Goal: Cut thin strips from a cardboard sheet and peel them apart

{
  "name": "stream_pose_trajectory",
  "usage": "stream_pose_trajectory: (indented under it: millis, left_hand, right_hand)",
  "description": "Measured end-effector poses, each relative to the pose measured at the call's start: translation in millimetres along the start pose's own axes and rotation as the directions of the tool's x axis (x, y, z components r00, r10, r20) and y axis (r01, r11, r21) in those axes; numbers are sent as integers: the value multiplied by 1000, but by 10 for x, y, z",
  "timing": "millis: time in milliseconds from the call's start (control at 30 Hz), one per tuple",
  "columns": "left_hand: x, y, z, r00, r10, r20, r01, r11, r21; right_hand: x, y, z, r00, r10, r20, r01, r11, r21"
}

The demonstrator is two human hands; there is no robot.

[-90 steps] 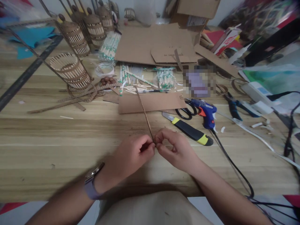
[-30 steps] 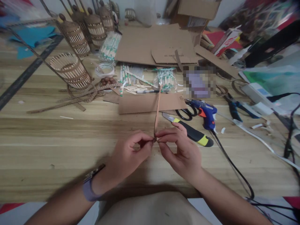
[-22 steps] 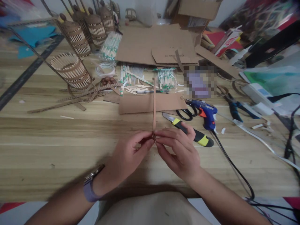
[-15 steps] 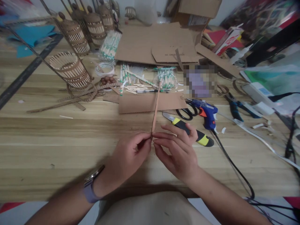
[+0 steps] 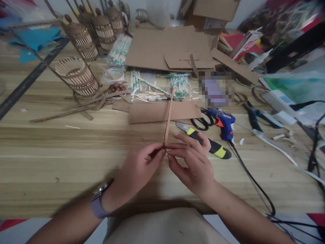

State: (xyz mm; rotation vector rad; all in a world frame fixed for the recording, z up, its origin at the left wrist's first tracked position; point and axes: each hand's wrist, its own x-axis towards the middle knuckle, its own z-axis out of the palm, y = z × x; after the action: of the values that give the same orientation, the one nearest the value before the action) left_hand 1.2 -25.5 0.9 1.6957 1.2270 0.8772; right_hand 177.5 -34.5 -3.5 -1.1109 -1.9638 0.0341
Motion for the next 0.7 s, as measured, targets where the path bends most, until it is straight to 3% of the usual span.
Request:
stream_pose_trajectory:
  millis: [267, 400, 533, 700]
  left_hand:
    - [4, -12, 24, 993, 76, -95, -75, 997, 20]
    - [1, 10, 15, 994, 51, -95, -51, 999, -1]
    - [2, 17, 9, 996, 39, -77, -40, 999, -17]
    - [-9, -5, 19, 992, 85, -90, -78, 993, 83]
  right_hand:
    - [-9, 1, 6, 998, 67, 22, -68, 994, 89]
    - [1, 20, -6, 994, 102, 45, -106, 988, 114]
    - [-5, 3, 12, 999, 46, -14, -45, 996, 80]
    - [-24, -31, 33, 999, -29, -23, 30, 1000, 10]
